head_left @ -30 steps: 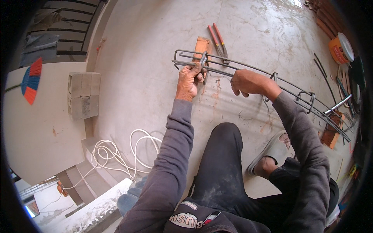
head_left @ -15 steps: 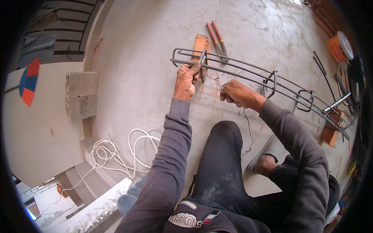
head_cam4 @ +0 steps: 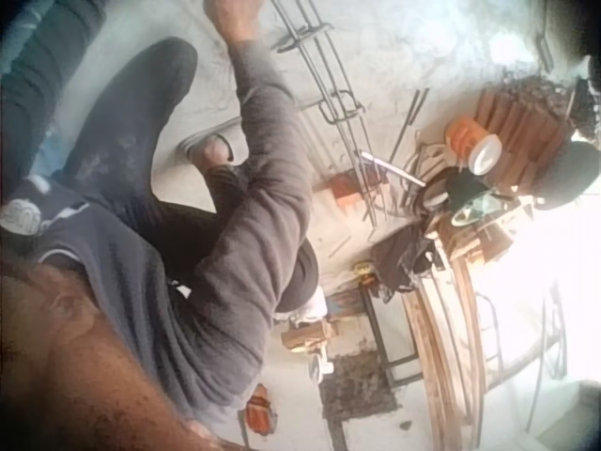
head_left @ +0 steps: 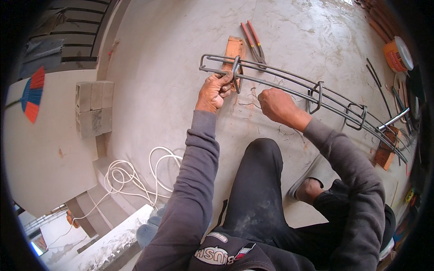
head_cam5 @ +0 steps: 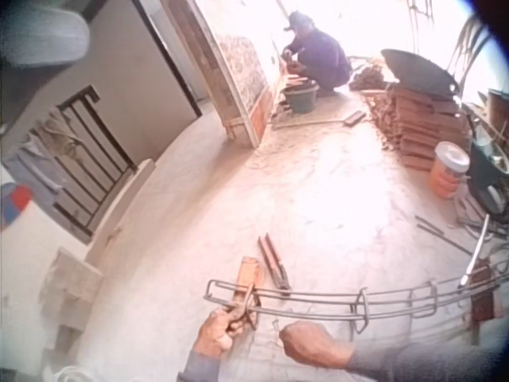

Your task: The person sits on the floor and assembles a metal frame by wrapping and twisting wire around the joints. They use pliers to tighten the wire and secure the connections between the metal bars.

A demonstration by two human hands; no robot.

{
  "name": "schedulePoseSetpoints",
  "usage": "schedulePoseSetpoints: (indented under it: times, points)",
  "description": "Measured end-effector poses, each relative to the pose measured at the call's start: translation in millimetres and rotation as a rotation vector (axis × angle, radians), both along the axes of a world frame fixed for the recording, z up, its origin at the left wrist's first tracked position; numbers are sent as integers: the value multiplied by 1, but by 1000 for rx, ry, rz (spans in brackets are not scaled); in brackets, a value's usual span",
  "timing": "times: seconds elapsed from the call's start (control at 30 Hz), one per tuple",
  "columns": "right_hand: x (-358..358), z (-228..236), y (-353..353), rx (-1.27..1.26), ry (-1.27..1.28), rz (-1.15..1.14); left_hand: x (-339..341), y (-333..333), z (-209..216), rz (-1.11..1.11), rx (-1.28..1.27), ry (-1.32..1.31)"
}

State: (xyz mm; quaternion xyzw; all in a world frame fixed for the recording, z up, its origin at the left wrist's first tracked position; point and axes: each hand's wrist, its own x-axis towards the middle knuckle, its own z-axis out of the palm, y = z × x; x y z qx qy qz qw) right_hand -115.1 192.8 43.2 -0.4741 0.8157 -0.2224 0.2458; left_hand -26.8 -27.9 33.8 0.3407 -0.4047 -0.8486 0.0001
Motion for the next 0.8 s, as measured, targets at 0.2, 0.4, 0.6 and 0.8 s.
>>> schedulePoseSetpoints:
  times: [0.2, 0.4, 0.6, 0.8]
  points:
    - [-16, 8, -8, 21, -552, 56, 0, 2, 6, 4, -107, -86]
    - [-6, -17, -4, -270, -620, 143, -3, 1, 5, -5, -41, -65]
    - [26, 3, -27, -16, -1341, -532, 4, -10, -3, -21, 5, -80]
    - [46, 1, -37, -138, -1412, -700, 4, -14, -8, 46, 2, -98]
